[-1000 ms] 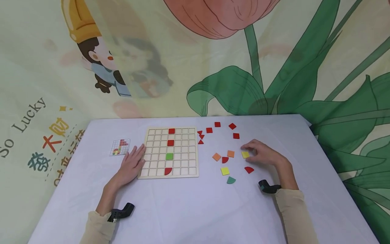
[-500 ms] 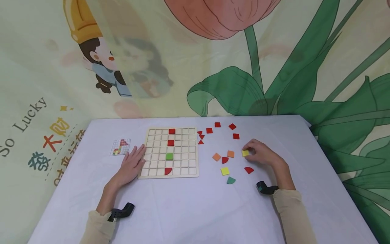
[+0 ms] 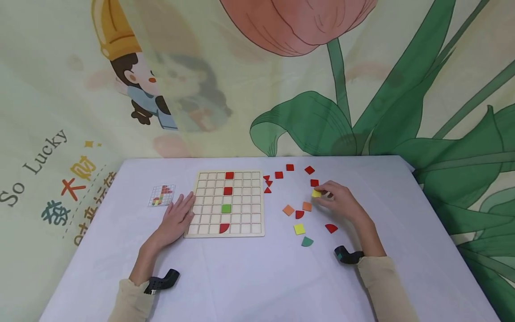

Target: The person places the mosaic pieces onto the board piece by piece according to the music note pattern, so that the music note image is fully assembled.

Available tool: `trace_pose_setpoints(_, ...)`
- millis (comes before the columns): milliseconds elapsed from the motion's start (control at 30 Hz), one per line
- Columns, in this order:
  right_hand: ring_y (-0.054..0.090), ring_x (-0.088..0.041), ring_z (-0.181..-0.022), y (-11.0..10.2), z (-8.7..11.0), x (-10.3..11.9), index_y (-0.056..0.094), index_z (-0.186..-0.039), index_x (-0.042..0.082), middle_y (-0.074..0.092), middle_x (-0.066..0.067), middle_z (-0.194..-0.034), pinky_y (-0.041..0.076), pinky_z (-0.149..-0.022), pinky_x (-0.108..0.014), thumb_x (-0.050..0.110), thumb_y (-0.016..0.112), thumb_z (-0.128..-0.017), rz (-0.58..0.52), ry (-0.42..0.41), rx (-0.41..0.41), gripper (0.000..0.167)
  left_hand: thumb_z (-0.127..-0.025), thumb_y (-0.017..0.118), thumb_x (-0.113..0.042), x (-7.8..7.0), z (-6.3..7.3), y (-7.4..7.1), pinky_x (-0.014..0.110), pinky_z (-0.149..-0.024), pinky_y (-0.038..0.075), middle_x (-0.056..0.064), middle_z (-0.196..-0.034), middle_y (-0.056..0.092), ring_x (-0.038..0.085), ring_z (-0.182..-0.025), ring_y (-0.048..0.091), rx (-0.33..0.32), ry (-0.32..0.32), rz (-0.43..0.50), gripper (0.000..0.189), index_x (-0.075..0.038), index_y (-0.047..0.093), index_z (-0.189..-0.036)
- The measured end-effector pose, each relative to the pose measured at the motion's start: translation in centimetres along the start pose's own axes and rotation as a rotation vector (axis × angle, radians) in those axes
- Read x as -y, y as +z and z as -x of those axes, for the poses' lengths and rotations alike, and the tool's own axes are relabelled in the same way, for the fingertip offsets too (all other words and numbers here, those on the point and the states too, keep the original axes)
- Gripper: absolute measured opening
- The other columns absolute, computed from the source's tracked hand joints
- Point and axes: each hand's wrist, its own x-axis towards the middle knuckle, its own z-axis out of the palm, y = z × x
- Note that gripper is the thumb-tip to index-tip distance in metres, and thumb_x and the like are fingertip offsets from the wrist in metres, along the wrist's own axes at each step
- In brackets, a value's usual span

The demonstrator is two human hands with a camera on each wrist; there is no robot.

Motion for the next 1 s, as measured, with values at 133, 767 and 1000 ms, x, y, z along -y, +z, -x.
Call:
trace_pose_setpoints(133, 0.063, -0.026, -0.096, 0.9, -0.2, 1.5, 0.068, -0.116, 0.005, 0.067, -0.011, -0.105, 0.054, -0.076, -0.020, 0.012, 0.076, -0.082, -0.001, -0.026, 0.007, 0.035, -0.103, 0.039, -0.022, -0.1, 0.0, -0.2, 0.061, -0.120, -0.003, 0.011, -0.163, 0.017, 0.038, -0.152, 0.003, -0.008, 0.002, -0.001, 0.056, -0.007, 0.022, -0.154)
trace_pose_setpoints(767, 0.061, -0.012, -0.092, 5.7, -2.0, 14.0, 0.075, -0.100, 0.015, 0.067, 0.002, -0.099, 0.056, -0.076, -0.023, 0.015, 0.081, -0.078, 0.014, -0.555, 0.007, 0.023, -0.103, 0.037, -0.023, 0.1, -0.1, -0.1, 0.060, -0.120, -0.003, 0.010, -0.164, 0.017, 0.037, -0.152, 0.003, 0.006, 0.002, 0.001, 0.055, -0.007, 0.023, -0.154)
trace_pose_setpoints(1000, 0.061, -0.009, -0.088, 9.6, -3.9, 18.9, 0.073, -0.095, 0.017, 0.067, 0.005, -0.096, 0.054, -0.076, -0.018, 0.025, 0.078, -0.082, 0.088, -0.675, 0.098, 0.017, -0.103, 0.038, -0.023, 0.1, -0.1, 0.1, 0.059, -0.120, -0.003, 0.009, -0.164, 0.017, 0.036, -0.152, 0.003, 0.001, -0.004, -0.007, 0.056, -0.007, 0.023, -0.154)
